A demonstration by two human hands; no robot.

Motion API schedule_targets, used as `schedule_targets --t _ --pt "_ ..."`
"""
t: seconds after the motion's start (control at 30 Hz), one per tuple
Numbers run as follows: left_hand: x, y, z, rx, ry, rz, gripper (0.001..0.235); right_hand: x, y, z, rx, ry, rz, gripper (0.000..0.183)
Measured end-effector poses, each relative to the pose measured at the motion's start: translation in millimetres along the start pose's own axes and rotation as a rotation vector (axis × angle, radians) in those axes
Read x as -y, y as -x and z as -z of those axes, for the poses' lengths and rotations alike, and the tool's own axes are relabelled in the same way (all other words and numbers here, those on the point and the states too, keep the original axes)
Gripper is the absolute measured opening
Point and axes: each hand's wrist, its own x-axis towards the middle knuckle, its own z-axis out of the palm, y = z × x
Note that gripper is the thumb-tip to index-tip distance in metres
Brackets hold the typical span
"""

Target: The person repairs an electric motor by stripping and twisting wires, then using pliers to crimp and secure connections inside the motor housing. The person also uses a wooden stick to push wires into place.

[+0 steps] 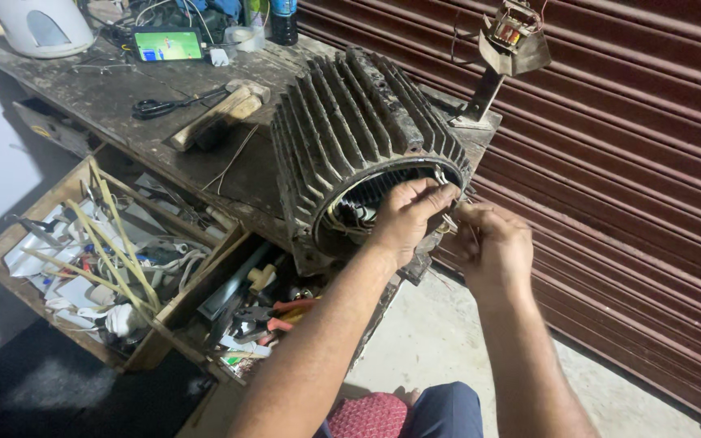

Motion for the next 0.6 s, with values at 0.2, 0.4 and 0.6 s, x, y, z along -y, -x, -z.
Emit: schedule_targets --t 0.2,0.4,0.6 --pt "14.0 -0.9 -1.1 -0.010 -0.020 -0.053 0.014 3.6 11.4 20.8 0.013 0.093 -0.021 0.015" --pt "1.0 1.6 -6.3 -0.050 -0.247 0.010 0.014 43.9 37.1 40.1 -0.164 0.967 1.011 0.026" --pt "-4.6 -3.5 -5.8 0.011 -0.232 -0.013 0.015 50.2 27.9 40.8 0.182 1.404 1.070 0.025"
